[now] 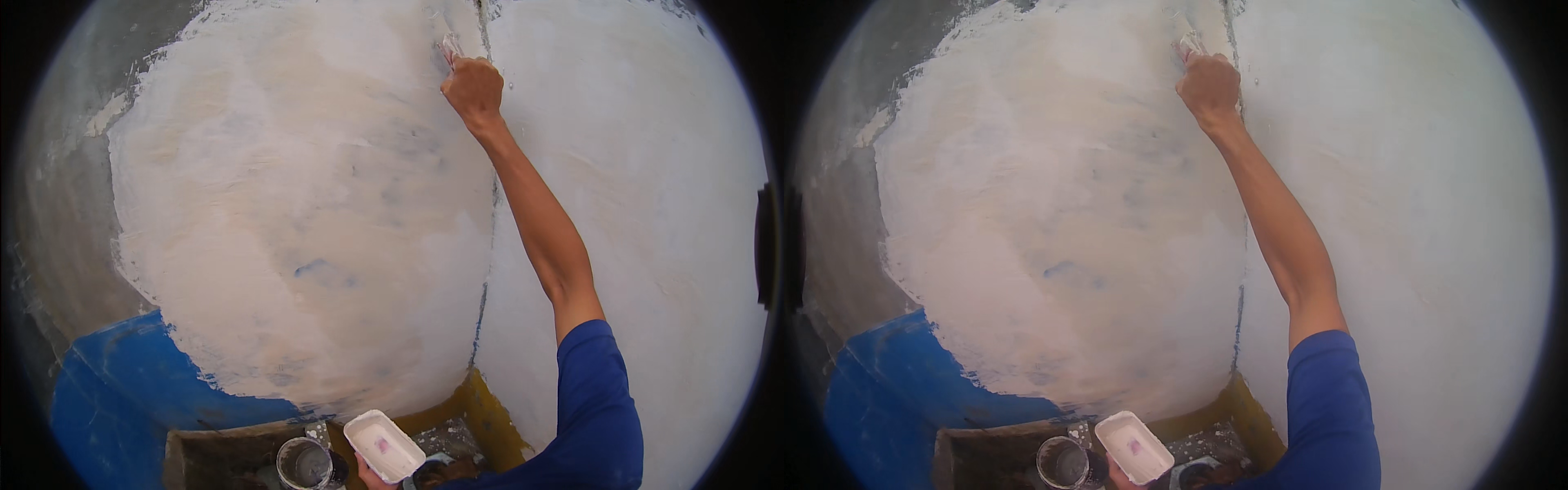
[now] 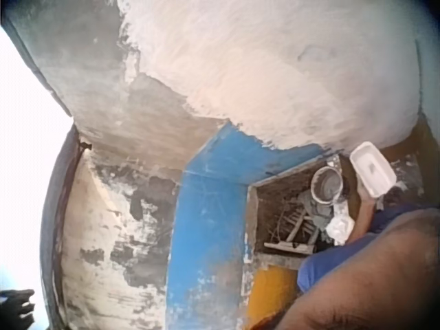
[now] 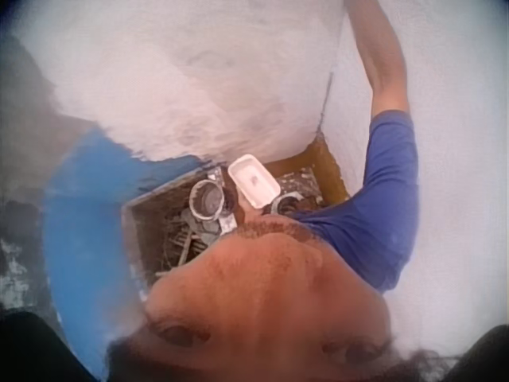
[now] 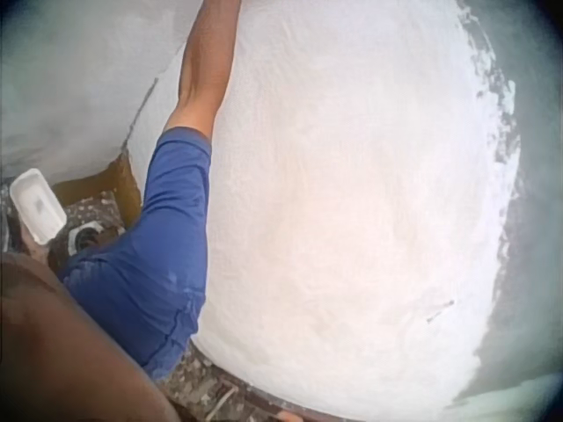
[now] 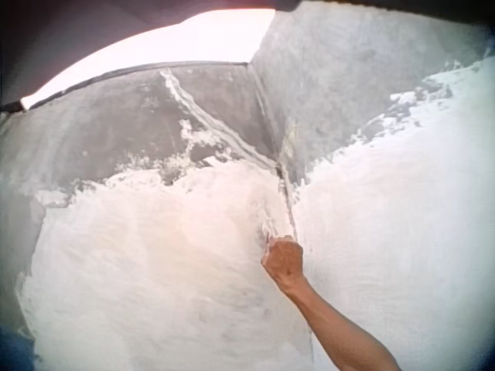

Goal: The person applies plaster to a wall with a spreader, periodically picking up more plaster from a small container.

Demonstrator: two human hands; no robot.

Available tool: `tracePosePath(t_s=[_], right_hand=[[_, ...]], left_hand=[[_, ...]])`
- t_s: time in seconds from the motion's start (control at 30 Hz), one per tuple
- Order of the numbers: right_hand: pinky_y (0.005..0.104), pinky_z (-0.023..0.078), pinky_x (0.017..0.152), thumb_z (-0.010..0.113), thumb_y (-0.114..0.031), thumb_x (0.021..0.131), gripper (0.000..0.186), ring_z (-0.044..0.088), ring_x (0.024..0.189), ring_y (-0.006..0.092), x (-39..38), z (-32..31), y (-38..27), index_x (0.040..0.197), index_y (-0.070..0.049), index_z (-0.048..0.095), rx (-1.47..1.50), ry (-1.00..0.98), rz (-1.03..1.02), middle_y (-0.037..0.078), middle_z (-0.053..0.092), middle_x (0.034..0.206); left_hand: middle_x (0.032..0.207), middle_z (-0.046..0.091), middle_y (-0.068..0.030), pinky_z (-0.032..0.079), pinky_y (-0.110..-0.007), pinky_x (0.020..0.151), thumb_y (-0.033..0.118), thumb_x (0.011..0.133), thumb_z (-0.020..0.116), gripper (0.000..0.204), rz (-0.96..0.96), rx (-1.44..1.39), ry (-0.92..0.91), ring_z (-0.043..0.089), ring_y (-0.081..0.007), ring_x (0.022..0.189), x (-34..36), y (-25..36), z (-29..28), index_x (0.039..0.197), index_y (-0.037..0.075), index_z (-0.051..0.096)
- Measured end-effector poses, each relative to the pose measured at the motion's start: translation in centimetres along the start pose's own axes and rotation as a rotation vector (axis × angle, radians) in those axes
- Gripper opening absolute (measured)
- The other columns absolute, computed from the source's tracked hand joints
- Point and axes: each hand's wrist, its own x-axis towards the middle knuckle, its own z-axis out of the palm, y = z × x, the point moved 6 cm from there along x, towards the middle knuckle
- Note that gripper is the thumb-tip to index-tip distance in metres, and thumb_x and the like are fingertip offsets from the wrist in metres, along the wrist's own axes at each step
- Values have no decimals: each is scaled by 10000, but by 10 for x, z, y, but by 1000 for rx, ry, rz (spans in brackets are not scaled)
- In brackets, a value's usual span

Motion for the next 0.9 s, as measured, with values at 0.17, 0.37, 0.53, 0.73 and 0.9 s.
tracePosePath(t_s=[0.17, 0.37, 0.53, 0.73, 0.9], right_hand=[[449, 522, 552, 655, -103, 670, 138, 623, 588, 364, -19, -16, -35, 752, -21, 729, 307, 143, -72, 188, 622, 597], [465, 513, 580, 635, -125, 718, 121, 642, 606, 359, 44, -19, 33, 761, -74, 737, 399, 60, 213, 166, 663, 660], [444, 545, 629, 662, -197, 724, 140, 680, 654, 345, 54, -4, 6, 745, -84, 740, 194, 27, 139, 152, 702, 702], [459, 575, 680, 686, -248, 805, 224, 714, 741, 324, 64, -13, 25, 931, -91, 784, 241, 43, 280, 166, 718, 771], [424, 572, 650, 695, -184, 767, 176, 702, 801, 263, 15, 33, -23, 893, -107, 790, -159, 120, -262, 104, 705, 733]], left_hand=[[1342, 588, -135, 499, -557, 1011, 590, 1007, 442, 667, -2, -28, 23, 593, -341, 1200, -3, -2, -1, 1487, 126, 446], [1320, 602, -132, 514, -550, 995, 586, 1007, 450, 661, -18, -51, 33, 606, -333, 1181, -5, -11, 0, 1480, 125, 456], [1318, 603, -128, 518, -548, 991, 588, 1004, 452, 664, 50, 2, 72, 607, -333, 1179, -9, 1, -1, 1479, 123, 457], [1316, 604, -123, 521, -545, 986, 591, 1002, 455, 668, 87, 65, 125, 609, -333, 1175, -11, 5, -2, 1477, 121, 458], [1315, 605, -119, 525, -543, 981, 593, 999, 457, 671, 137, 152, 171, 610, -333, 1172, -14, 6, 3, 1475, 120, 460]])
